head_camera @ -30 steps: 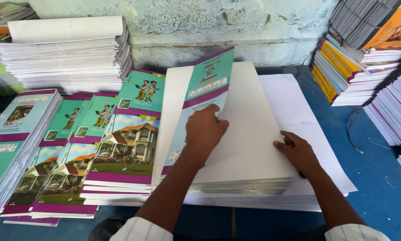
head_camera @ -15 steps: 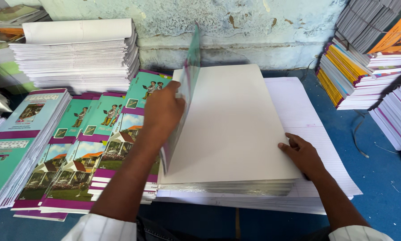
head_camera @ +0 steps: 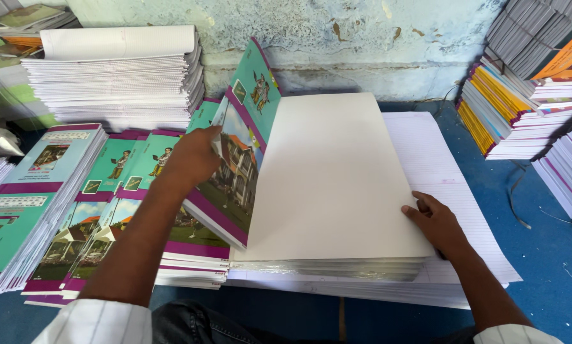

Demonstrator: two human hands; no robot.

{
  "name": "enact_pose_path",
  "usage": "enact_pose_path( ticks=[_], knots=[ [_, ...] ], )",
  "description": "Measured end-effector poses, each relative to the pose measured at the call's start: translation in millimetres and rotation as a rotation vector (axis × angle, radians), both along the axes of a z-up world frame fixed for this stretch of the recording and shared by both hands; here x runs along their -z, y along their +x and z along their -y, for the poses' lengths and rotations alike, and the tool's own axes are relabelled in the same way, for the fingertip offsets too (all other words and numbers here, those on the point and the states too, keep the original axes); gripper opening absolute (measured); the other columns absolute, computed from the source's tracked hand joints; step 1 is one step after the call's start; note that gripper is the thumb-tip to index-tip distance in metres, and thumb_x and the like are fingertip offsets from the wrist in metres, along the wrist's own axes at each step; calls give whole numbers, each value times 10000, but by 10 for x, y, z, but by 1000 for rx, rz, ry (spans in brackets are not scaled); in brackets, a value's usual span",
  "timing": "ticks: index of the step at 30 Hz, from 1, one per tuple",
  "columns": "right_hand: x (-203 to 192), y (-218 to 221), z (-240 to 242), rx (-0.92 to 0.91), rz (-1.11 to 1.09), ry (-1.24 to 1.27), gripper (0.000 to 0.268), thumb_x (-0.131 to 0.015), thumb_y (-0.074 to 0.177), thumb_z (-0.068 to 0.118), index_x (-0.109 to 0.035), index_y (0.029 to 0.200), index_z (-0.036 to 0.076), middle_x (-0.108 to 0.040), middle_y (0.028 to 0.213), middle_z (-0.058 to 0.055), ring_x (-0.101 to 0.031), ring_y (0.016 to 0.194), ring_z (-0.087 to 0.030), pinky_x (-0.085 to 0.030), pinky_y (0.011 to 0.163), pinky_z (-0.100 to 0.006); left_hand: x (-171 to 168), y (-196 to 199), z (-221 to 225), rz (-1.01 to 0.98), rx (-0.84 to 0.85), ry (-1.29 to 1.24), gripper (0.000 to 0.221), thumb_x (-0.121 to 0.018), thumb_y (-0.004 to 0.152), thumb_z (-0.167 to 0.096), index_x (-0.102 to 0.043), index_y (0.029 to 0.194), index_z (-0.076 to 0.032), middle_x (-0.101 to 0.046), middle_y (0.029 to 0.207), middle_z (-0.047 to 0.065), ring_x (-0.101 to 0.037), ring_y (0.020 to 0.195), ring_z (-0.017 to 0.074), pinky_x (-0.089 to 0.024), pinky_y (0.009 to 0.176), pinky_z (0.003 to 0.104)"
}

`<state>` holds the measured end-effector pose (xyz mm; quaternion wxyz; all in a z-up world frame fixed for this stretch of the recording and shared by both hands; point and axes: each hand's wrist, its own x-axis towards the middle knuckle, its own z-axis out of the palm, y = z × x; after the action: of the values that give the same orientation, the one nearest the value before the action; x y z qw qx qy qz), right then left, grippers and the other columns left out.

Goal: The person repeatedly folds the covers of a stack of printed books inward and presses the spine with a wooden block to crease the fold. The person handles one book at a time, folding and pressing each before moving to the next.

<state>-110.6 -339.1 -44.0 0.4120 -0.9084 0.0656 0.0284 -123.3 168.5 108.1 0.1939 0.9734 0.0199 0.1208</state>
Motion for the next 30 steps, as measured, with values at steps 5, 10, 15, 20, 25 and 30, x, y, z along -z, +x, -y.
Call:
enact_pose_path(
  ticks=[5, 10, 15, 20, 25, 30],
  knots=[
    [9, -5, -3, 4, -11, 15, 714, -719, 878, 440, -549, 1499, 131, -683, 1281, -225, -683, 1141, -314, -544, 984, -433, 222, -4, -490, 8, 51, -126, 750, -679, 727, -23, -559, 1458, -142, -640, 1357, 208, -659, 1176, 381, -511, 1009, 413],
    [-1, -10, -5, 1, -3, 33, 713, -719, 879, 433, -546, 1498, 123, -665, 1309, -228, -676, 1145, -319, -533, 987, -434, 426, -168, -907, -112, -38, -384, 749, -692, 790, -5, -541, 1501, -185, -711, 1252, 187, -685, 988, 305, -536, 889, 404],
    [-21, -25, -19, 0, 2, 54, 701, -720, 885, 409, -548, 1491, 102, -674, 1302, -229, -682, 1137, -313, -537, 976, -420, 631, -327, -1173, -141, -58, -547, 731, -677, 828, 38, -546, 1514, -178, -741, 1149, 170, -652, 878, 236, -520, 820, 368],
    [-35, -36, -34, -3, 12, 108, 683, -726, 887, 367, -551, 1484, 85, -680, 1291, -225, -685, 1120, -299, -539, 961, -405, 838, -416, -1493, -71, -9, -571, 706, -706, 834, 23, -554, 1496, -170, -713, 1205, 139, -636, 995, 193, -494, 911, 335],
    [-73, -41, -65, 15, 2, 109, 673, -730, 887, 353, -555, 1479, 87, -677, 1285, -219, -681, 1097, -289, -545, 941, -405, 1094, -479, -1670, -117, -85, -611, 739, -699, 816, 26, -573, 1506, -209, -711, 1253, 153, -638, 1025, 234, -506, 948, 380],
    [-97, -66, -84, 24, -17, 107, 666, -723, 886, 356, -570, 1476, 89, -711, 1229, -214, -696, 1056, -284, -559, 918, -410, 1295, -499, -1671, -129, -139, -592, 716, -737, 823, -15, -557, 1488, -211, -664, 1322, 138, -640, 1104, 239, -499, 968, 381]
  ],
)
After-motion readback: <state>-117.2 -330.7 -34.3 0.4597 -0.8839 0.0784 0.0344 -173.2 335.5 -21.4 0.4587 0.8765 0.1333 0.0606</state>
